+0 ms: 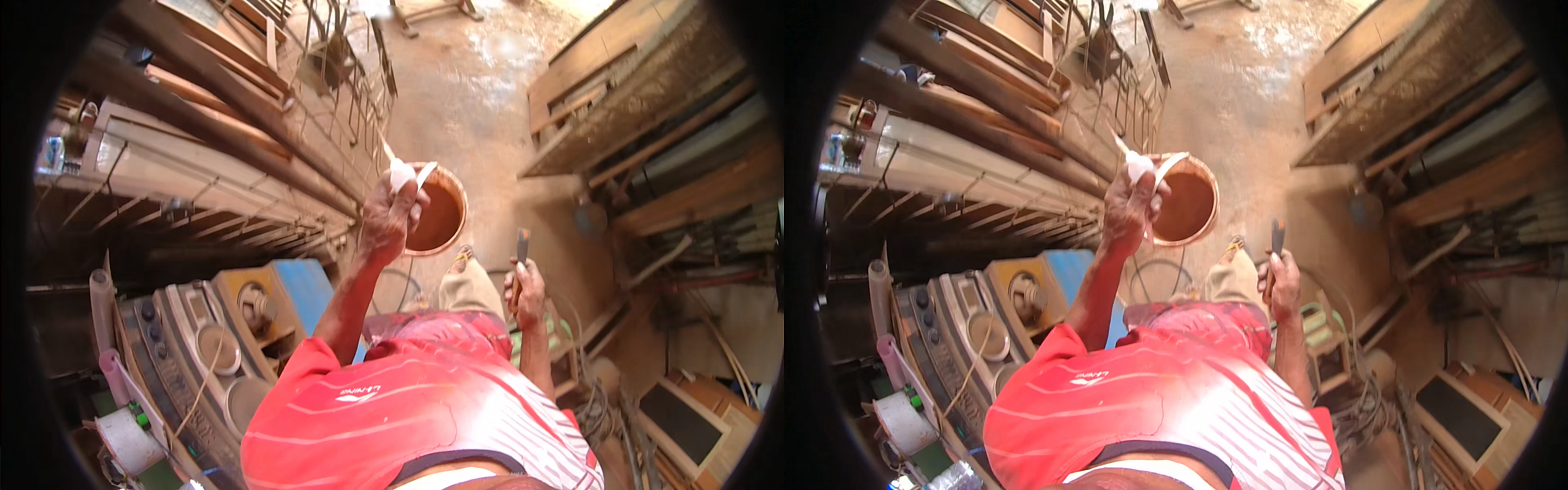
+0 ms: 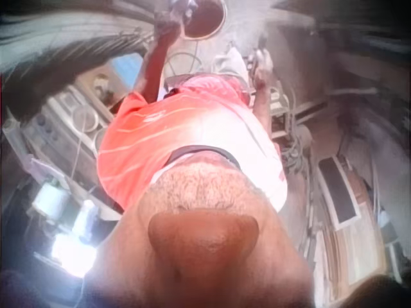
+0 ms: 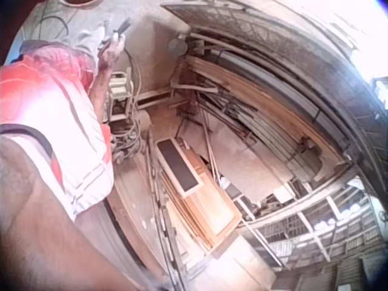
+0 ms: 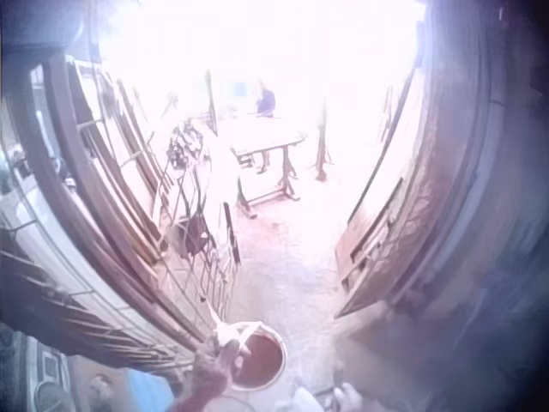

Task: The person is repairing a wooden frame by filling holes and imperfections. They use a putty knife to apply a brown filler paste from a bucket and a white adhesive from a tube to the wood surface, smoothing the material into the defects.

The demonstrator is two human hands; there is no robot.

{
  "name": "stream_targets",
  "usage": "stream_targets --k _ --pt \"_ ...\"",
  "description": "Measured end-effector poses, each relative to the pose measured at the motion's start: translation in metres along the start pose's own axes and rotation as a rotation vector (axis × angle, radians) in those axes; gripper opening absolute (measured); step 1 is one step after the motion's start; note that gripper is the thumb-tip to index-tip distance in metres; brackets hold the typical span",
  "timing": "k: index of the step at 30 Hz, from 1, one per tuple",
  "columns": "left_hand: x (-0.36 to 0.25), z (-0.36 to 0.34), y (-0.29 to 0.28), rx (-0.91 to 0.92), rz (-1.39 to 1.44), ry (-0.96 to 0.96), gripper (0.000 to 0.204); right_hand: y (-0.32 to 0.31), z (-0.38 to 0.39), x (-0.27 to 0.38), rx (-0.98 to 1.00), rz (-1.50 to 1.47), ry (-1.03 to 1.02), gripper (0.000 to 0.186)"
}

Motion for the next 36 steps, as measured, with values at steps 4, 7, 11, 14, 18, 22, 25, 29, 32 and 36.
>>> stream_targets --k 4,7,11,14,18,22,25,29,32,36 --pt "0.024 -0.085 -0.014 -0.081 -0.048 -0.014 0.023 0.004 -0.103 0.036 -0.007 -0.015 -0.165 0.016" --pt "0.04 -0.145 -0.02 -0.141 -0.084 0.017 0.018 -0.002 -0.204 0.078 0.0 0.056 -0.152 0.026" --pt "0.06 -0.22 -0.016 -0.24 -0.08 -0.017 0.019 0.012 -0.324 0.147 0.075 0.045 -0.145 0.036" --pt "0.053 -0.295 -0.007 -0.298 -0.024 0.025 0.02 0.036 -0.416 0.205 0.144 0.056 -0.163 0.039" --pt "0.054 -0.406 -0.005 -0.33 -0.038 0.079 0.021 0.082 -0.535 0.265 0.202 0.125 -0.234 0.033" --pt "0.057 -0.536 0.015 -0.268 -0.126 0.116 0.024 0.118 -0.659 0.284 0.255 0.114 -0.234 0.029" --pt "0.078 -0.671 0.012 -0.184 -0.072 0.112 0.023 0.125 -0.747 0.279 0.187 0.204 -0.183 0.029" --pt "0.065 -0.772 0.015 -0.147 -0.143 0.027 0.023 0.148 -0.808 0.308 0.076 0.161 -0.124 0.038" --pt "0.043 -0.866 0.004 -0.164 -0.085 0.05 0.022 0.127 -0.886 0.315 -0.042 0.129 -0.092 0.041" --pt "0.059 -0.976 -0.042 -0.334 -0.021 0.119 0.024 0.139 -1.013 0.322 -0.137 0.183 -0.056 0.042"
Point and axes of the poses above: each hand's wrist, its own z-axis away from the middle knuckle, its own y-axis out of the palm, x = y × z, the point moved 6 cm from there along -z, towards the middle knuckle, and after that the axes turned 5 degrees about -z, right-handed, at the moved point
